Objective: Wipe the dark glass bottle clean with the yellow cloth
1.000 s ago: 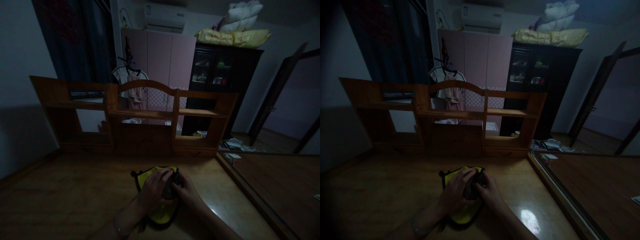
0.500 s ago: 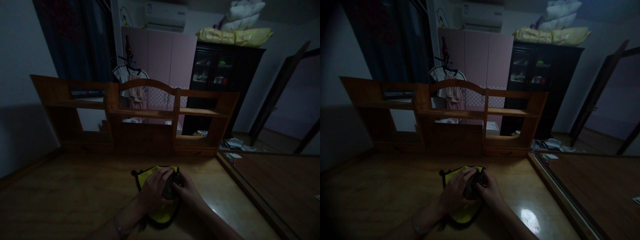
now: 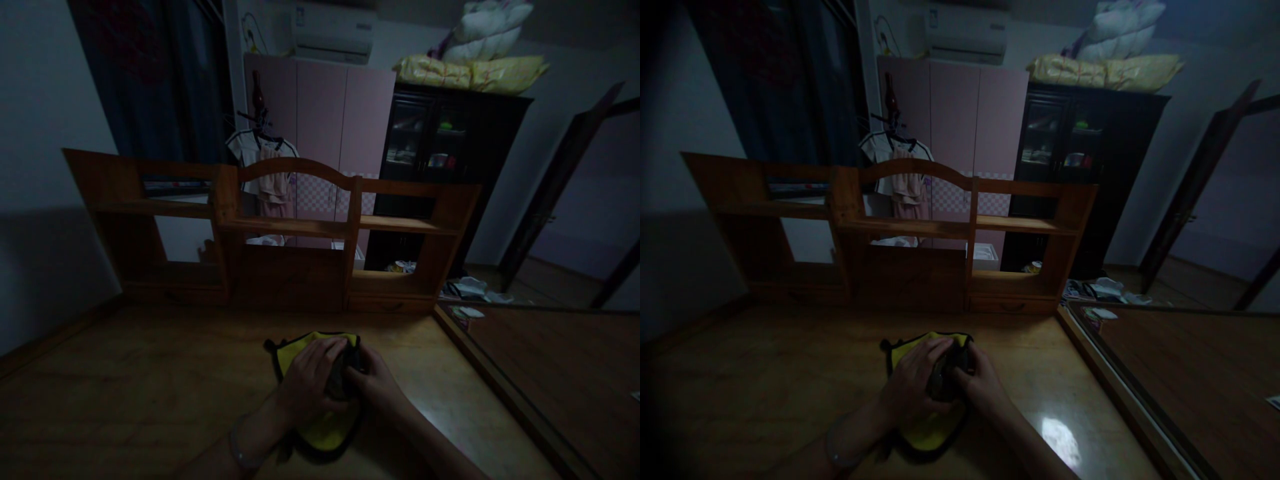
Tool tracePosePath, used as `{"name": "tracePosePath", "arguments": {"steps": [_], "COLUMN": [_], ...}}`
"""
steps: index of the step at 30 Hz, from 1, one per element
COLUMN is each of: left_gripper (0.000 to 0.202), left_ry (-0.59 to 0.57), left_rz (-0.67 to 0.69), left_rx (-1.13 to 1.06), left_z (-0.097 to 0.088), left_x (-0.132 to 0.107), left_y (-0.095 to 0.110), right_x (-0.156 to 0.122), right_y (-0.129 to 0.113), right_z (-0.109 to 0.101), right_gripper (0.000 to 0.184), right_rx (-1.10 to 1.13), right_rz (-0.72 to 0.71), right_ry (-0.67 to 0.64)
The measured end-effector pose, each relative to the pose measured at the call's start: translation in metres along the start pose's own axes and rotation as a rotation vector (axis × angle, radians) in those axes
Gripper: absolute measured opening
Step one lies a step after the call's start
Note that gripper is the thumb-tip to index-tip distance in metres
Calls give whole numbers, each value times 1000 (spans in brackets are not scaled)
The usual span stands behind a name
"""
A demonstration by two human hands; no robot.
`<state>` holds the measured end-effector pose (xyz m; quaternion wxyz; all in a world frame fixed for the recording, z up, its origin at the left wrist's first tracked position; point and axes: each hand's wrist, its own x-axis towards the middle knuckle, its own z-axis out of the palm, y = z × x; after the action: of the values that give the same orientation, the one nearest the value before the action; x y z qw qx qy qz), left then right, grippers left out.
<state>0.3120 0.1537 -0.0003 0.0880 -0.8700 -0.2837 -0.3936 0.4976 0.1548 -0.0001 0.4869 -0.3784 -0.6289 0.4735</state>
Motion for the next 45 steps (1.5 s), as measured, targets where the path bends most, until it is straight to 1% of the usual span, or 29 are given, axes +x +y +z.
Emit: {"name": "tracePosePath", "arguments": {"steps": [7,15,23,32,37,45], "left_gripper": [90,90,87,88,87,86], "left_ry": [-10,5,22,54,73,58], "left_rz": [-3,13,10,38,38,24], "left_rx": [-7,-3,-2,-3,-17,-22], "left_z": [0,0,0,-3,-5,-3], "left_x": [0,1,0,4,6,4], "left_y": [0,-1,-1,0,3,4], "right_x": [-1,-1,0,0,1,-1], "right_y": [1,-5,6,3,0,-8], "right_z": [0,0,-3,-3,-4,-2], "right_gripper": [38,39,29,34,39,40], "right_rx": [9,-9,-102,-44,-28,-23], "right_rz": [3,4,48,59,126,149], "right_ry": [2,2,39,31,-14,13]}}
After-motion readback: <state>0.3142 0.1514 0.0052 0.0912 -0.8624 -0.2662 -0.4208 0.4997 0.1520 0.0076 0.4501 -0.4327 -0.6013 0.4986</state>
